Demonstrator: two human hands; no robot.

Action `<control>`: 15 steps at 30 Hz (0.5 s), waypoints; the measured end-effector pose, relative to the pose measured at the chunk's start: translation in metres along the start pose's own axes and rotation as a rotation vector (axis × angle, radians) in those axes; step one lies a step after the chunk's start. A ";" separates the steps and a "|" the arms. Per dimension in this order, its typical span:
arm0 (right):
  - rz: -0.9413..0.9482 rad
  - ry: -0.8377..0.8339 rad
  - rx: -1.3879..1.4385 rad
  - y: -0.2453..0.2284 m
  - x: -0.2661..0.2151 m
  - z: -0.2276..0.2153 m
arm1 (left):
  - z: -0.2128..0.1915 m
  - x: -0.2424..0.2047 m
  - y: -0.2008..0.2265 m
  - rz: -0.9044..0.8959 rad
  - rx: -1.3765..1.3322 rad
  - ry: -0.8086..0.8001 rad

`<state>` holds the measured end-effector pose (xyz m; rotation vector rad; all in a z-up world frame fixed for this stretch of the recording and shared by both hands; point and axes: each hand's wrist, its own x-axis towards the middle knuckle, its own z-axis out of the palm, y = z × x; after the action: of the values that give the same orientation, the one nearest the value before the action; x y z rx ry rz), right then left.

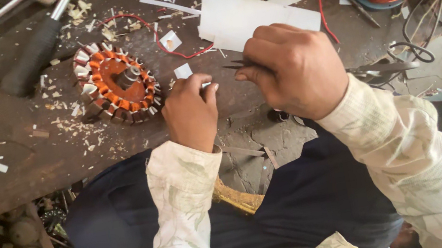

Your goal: The person cuts small white rectangular pieces from a sheet using scissors and inserts them into the slots of a copper-wound motor stator. The person repeats this process, cutting and placing the pieces one by one into the stator slots.

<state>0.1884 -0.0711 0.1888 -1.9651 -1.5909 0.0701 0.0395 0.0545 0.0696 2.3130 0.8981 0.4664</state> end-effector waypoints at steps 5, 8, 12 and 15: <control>0.015 -0.045 -0.049 0.006 -0.006 0.010 | 0.001 -0.002 0.004 -0.011 0.009 0.016; 0.014 -0.091 -0.089 0.009 -0.005 0.020 | -0.006 -0.007 0.014 -0.032 0.055 0.036; -0.008 -0.114 -0.117 0.019 -0.004 0.038 | -0.011 -0.014 0.015 0.071 0.110 0.124; -0.005 -0.165 -0.097 0.020 0.000 0.052 | -0.012 -0.012 0.012 0.088 0.145 0.191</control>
<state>0.1851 -0.0516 0.1361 -2.0756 -1.7331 0.1602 0.0307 0.0436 0.0855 2.4788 0.9495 0.6903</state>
